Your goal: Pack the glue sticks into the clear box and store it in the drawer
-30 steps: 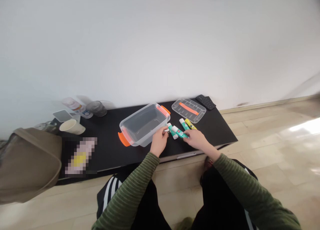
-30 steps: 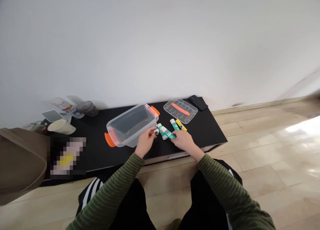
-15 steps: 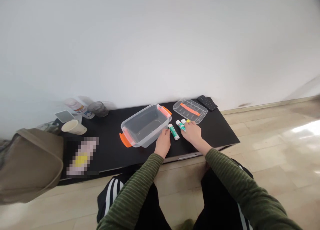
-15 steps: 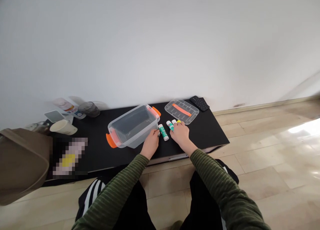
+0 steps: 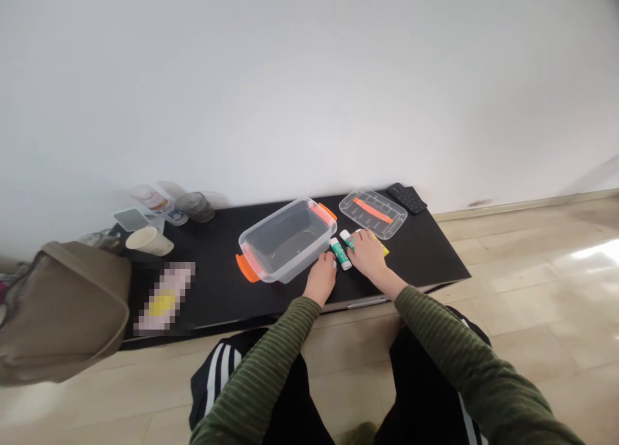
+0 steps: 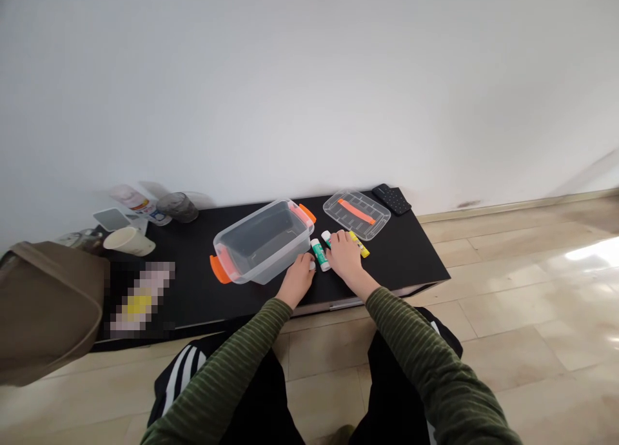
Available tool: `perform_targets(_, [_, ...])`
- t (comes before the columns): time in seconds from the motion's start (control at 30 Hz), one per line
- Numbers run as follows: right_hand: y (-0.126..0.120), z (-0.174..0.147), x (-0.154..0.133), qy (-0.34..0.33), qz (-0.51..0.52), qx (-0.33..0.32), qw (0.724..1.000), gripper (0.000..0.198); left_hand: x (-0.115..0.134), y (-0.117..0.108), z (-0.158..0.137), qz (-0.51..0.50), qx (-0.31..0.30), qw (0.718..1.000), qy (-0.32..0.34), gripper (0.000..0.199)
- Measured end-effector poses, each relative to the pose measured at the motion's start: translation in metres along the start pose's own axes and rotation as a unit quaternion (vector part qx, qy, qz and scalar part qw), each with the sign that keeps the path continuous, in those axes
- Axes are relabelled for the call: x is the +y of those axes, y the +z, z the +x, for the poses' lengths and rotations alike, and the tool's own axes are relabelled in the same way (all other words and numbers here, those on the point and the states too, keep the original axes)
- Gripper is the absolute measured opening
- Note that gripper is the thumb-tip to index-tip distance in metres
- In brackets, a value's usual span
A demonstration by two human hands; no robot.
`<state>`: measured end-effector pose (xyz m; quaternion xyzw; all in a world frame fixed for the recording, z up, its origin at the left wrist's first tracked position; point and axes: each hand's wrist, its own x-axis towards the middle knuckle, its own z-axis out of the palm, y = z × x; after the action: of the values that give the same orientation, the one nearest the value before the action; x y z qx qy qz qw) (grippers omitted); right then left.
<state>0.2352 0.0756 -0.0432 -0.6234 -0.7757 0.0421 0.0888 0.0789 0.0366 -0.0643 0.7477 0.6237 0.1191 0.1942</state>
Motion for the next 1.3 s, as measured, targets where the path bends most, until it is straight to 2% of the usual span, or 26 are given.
perform_targets(0.07, [-0.001, -0.002, -0.006, -0.043, 0.024, -0.004, 0.999, 0.025, 0.000, 0.000, 0.000, 0.008, -0.006, 1.000, 0.001, 0.025])
perform_targets(0.13, [0.002, -0.004, -0.012, -0.054, 0.033, -0.024, 0.998, 0.025, 0.000, 0.001, 0.000, 0.016, -0.009, 1.000, 0.001, 0.025])
perform_targets(0.33, [0.010, -0.004, -0.021, 0.010, 0.003, -0.101, 0.995, 0.036, -0.002, 0.001, -0.002, 0.027, -0.011, 1.000, 0.002, 0.022])
perform_targets(0.67, [0.006, 0.002, -0.031, 0.045, -0.015, -0.137, 0.989, 0.042, -0.007, -0.003, -0.006, 0.019, -0.016, 1.000, -0.011, 0.024])
perform_targets(0.8, [0.002, 0.006, -0.028, 0.074, 0.008, -0.135, 0.988, 0.043, -0.011, -0.009, -0.006, -0.029, 0.003, 1.000, -0.010, 0.026])
perform_targets(0.97, [-0.014, 0.005, -0.008, 0.109, 0.072, -0.106, 0.986, 0.038, -0.013, -0.014, -0.003, -0.160, 0.044, 0.986, -0.015, 0.021])
perform_targets(1.07, [-0.022, -0.001, 0.004, 0.124, 0.132, -0.085, 0.980, 0.030, -0.010, -0.012, 0.001, -0.304, 0.014, 0.949, -0.078, 0.018])
perform_targets(1.17, [-0.027, -0.012, 0.013, 0.131, 0.237, -0.099, 0.957, 0.024, -0.006, -0.009, 0.005, -0.470, 0.014, 0.874, -0.122, 0.014])
perform_targets(1.3, [-0.028, -0.028, 0.018, 0.122, 0.338, -0.122, 0.925, 0.022, -0.002, -0.008, 0.008, -0.618, 0.021, 0.771, -0.148, 0.016])
